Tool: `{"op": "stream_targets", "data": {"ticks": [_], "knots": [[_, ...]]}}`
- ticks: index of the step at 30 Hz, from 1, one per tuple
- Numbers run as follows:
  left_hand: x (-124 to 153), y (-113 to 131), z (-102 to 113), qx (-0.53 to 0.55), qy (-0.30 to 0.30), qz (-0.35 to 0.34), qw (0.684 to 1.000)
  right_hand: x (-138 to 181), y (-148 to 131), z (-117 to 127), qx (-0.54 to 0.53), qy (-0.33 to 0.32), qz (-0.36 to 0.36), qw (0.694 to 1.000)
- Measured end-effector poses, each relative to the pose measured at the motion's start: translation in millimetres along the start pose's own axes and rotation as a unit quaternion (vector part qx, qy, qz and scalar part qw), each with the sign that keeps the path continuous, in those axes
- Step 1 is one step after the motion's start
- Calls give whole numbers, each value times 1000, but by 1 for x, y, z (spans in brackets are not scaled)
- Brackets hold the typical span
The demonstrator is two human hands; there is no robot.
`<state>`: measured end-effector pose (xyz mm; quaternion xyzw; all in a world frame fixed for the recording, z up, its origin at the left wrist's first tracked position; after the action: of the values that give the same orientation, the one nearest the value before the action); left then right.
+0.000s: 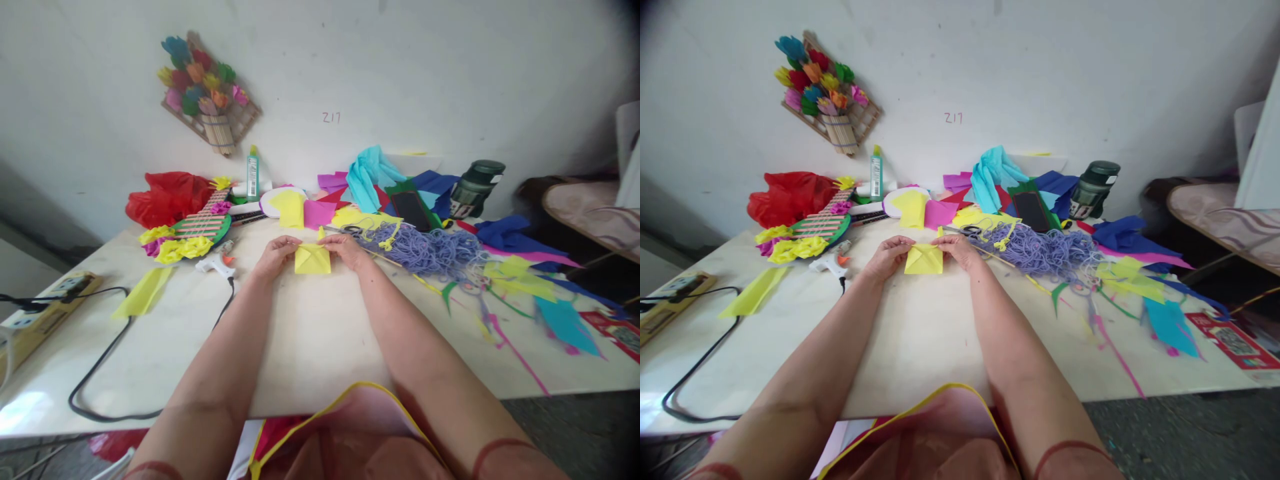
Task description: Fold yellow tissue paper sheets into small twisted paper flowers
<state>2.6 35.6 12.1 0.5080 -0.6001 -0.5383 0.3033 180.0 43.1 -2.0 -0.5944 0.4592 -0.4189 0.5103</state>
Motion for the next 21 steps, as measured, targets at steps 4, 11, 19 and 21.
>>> {"op": "stream_targets", "data": {"ticks": [4,11,19,21], "knots": [[-1,0,0,5,-1,2,1000,0,1,-1,7,0,-1,1000],[-3,-4,2,-2,4,3,1000,0,-1,-2,-8,-24,4,1000],[-3,-2,3,-87,27,-23,996,-2,-1,-3,61,19,51,997],[-3,-1,3,-101,26,-32,994,-3,0,-3,57,17,52,997]]}}
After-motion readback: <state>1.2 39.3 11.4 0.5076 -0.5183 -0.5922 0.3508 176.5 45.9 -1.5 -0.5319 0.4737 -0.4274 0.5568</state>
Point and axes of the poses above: each hand's wrist, its own x-axis away from the middle knuckle, its own z-axis out of the back of the hand, y = z × x, the point moved 4 cm from there along -x, towards the middle knuckle, and after that the axes turned 5 degrees about -z, right-handed, at the moved point
